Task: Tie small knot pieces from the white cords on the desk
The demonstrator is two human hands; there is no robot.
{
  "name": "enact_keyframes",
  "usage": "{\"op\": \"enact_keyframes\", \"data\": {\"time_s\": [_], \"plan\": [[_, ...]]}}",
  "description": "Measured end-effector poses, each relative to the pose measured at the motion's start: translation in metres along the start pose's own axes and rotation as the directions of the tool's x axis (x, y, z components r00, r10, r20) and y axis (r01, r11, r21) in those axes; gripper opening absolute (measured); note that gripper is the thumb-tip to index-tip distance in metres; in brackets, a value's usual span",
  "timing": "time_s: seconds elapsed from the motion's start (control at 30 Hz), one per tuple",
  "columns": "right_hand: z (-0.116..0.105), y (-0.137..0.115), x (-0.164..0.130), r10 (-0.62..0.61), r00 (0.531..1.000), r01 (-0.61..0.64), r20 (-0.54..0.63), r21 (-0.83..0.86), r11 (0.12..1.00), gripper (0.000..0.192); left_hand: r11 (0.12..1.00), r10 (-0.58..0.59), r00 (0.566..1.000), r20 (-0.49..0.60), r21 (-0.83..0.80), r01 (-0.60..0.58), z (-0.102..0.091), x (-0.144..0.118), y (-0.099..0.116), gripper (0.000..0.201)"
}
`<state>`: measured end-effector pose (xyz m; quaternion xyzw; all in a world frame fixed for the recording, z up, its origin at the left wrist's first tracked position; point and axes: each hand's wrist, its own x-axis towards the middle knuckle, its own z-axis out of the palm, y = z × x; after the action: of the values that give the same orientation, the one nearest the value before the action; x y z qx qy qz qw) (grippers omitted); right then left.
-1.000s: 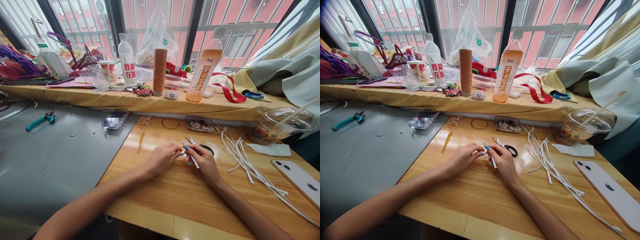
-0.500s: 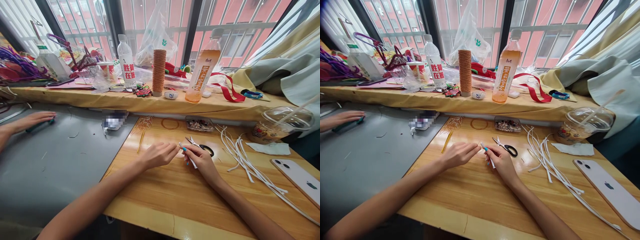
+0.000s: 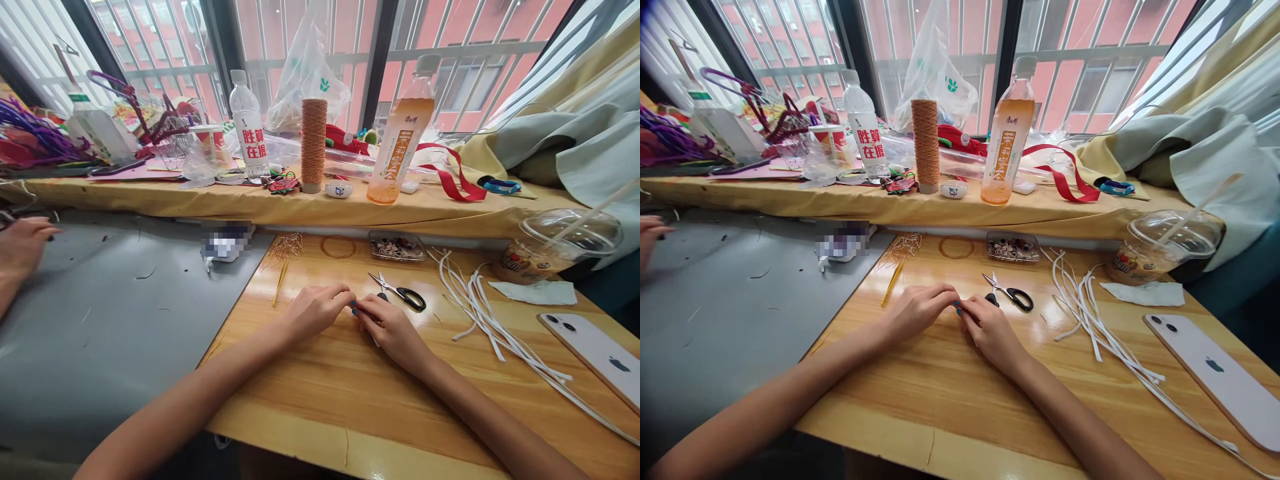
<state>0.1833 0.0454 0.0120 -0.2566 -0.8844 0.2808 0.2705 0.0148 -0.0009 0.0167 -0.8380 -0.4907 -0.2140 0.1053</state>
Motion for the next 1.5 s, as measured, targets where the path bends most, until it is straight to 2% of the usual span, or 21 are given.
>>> {"op": "enact_keyframes", "data": {"time_s": [0.1,0.23,0.37,0.43,0.5,0.63,0.7,0.77,0.87,1.0,1.1,1.17,1.23,1.33,1.5], "plan": [[0.001,0.001,-0.001,-0.02,1.0,0.02,0.005,-0.03,0.999,0.017,0.998,-0.044,0.998,0.047,-0.039,0.046,0.002,-0.001,0.0,0.016],[0.004,0.004,-0.002,-0.008,0.999,0.006,-0.031,-0.078,0.997,0.015,0.992,-0.084,0.995,0.048,-0.092,0.088,0.008,-0.003,0.001,0.016],[0.006,0.006,-0.005,-0.032,0.998,0.024,-0.057,-0.13,0.991,0.013,0.939,-0.243,0.965,0.101,-0.224,0.26,0.009,0.002,0.004,0.02],[0.007,0.007,-0.006,-0.068,0.996,0.057,-0.059,-0.163,0.985,0.013,0.873,-0.337,0.926,0.171,-0.312,0.375,0.006,0.007,0.004,0.02],[0.007,0.007,-0.007,-0.115,0.992,0.102,-0.058,-0.199,0.975,0.014,0.766,-0.405,0.876,0.261,-0.425,0.481,0.004,0.011,0.003,0.02],[0.008,0.007,-0.009,-0.209,0.976,0.19,-0.06,-0.236,0.953,0.017,0.504,-0.432,0.79,0.435,-0.61,0.611,0.0,0.016,-0.004,0.017],[0.009,0.008,-0.01,-0.228,0.972,0.207,-0.059,-0.251,0.946,0.019,0.434,-0.422,0.771,0.478,-0.64,0.634,0.0,0.016,-0.007,0.016],[0.01,0.008,-0.01,-0.221,0.974,0.2,-0.054,-0.266,0.943,0.019,0.41,-0.416,0.77,0.484,-0.655,0.634,0.001,0.016,-0.008,0.015],[0.009,0.008,-0.008,-0.143,0.987,0.122,-0.075,-0.23,0.965,0.017,0.43,-0.424,0.79,0.442,-0.67,0.605,0.003,0.015,-0.005,0.013],[0.003,0.005,-0.002,0.082,0.993,-0.083,-0.083,-0.017,0.996,0.011,0.56,-0.449,0.837,0.313,-0.631,0.536,0.004,0.014,0.004,0.015],[0.0,0.005,0.002,0.251,0.967,-0.24,-0.036,0.19,0.952,0.021,0.654,-0.43,0.88,0.203,-0.602,0.459,0.006,0.013,0.009,0.016],[-0.001,0.006,0.003,0.31,0.95,-0.291,-0.032,0.265,0.919,0.028,0.71,-0.389,0.912,0.134,-0.586,0.389,0.009,0.011,0.009,0.015],[-0.002,0.006,0.003,0.307,0.948,-0.282,-0.083,0.224,0.933,0.031,0.766,-0.331,0.941,0.067,-0.563,0.31,0.014,0.008,0.009,0.014],[-0.004,0.004,0.002,0.228,0.953,-0.223,-0.198,0.05,0.974,0.03,0.832,-0.263,0.965,0.009,-0.503,0.232,0.022,0.005,0.007,0.014],[-0.004,0.002,0.001,0.094,0.961,-0.131,-0.26,-0.13,0.983,0.026,0.922,-0.2,0.979,0.032,-0.332,0.199,0.027,0.0,0.006,0.017]]}}
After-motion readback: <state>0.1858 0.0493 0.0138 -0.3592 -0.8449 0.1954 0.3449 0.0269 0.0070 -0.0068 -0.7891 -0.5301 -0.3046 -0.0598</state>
